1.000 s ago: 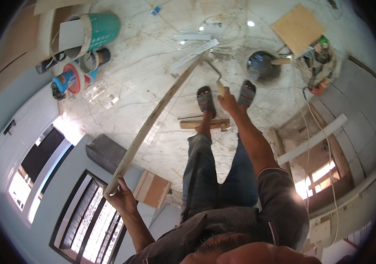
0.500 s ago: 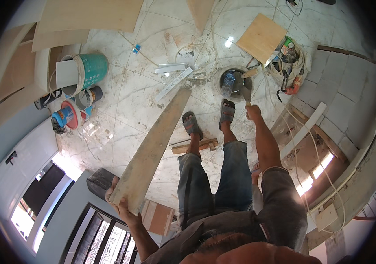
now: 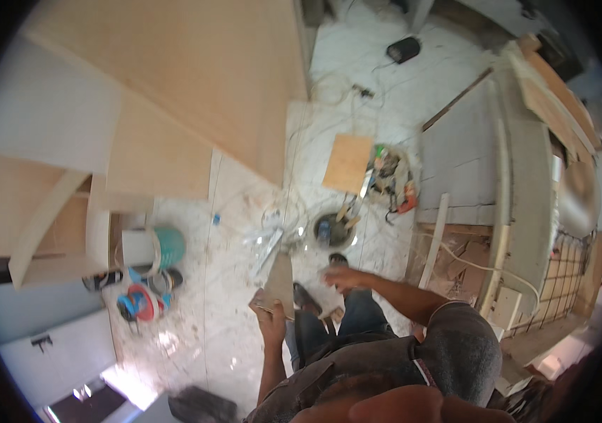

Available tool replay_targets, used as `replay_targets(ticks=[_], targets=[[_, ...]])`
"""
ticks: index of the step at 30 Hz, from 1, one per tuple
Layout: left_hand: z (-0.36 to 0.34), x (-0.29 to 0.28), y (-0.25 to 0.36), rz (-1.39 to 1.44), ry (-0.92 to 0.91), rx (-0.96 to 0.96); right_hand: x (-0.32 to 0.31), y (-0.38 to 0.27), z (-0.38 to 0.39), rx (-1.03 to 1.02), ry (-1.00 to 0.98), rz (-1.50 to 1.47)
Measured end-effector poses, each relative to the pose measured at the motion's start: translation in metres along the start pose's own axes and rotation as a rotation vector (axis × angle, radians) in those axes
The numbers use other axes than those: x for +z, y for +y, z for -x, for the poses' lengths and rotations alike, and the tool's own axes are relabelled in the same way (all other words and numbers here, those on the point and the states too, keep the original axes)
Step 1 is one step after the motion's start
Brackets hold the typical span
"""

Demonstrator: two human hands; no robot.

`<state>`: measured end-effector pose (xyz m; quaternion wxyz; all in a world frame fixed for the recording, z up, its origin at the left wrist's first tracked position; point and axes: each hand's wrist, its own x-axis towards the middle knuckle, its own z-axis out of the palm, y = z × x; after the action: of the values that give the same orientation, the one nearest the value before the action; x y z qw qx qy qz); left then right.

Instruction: The person measures and marks wooden planks using a tape measure and pencil, then positions them onto a large wooden frame structure featuring a metal grid.

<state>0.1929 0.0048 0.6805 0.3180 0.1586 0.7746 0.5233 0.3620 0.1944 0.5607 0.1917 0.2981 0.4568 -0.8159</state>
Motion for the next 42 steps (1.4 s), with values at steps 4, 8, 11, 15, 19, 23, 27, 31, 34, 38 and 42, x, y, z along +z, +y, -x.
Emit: replay_targets(ticks=[4,8,11,15,19,23,27,31,34,38,42], targets=[[-0.029,0.042,-0.011,-0.049,-0.228,0.134,0.05,-0.058,0.045,-0.197,-0.14,0.294],[-0.044,0.054,-0.019,-0.041,-0.411,0.034,0.075,-0.074,0.068,-0.492,0.187,0.774],[-0.06,0.049,-0.031,0.047,-0.577,0.02,0.087,-0.075,0.057,-0.427,0.429,0.86],[-0.07,0.025,0.004,-0.157,-0.85,0.09,0.092,-0.062,0.042,-0.445,0.613,0.931],[-0.093,-0.007,0.005,-0.216,-0.896,0.275,0.114,-0.117,0.085,-0.55,0.783,1.049],[-0.116,-0.013,-0.014,-0.246,-0.959,0.264,0.132,-0.173,0.148,-0.708,0.917,1.022],[-0.116,0.003,0.018,-0.285,-0.892,0.523,0.135,-0.194,0.197,-0.856,1.113,0.87],[-0.113,0.005,0.064,-0.371,-0.824,0.491,0.146,-0.204,0.245,-0.997,1.202,0.576],[-0.119,0.001,0.082,-0.245,-0.685,0.481,0.135,-0.181,0.273,-0.981,1.377,0.279],[-0.139,0.009,0.106,-0.016,-0.576,0.511,0.094,-0.103,0.271,-0.648,1.542,0.046],[-0.143,0.033,0.159,-0.048,-0.47,0.554,0.037,0.012,0.234,-0.345,1.529,0.003]])
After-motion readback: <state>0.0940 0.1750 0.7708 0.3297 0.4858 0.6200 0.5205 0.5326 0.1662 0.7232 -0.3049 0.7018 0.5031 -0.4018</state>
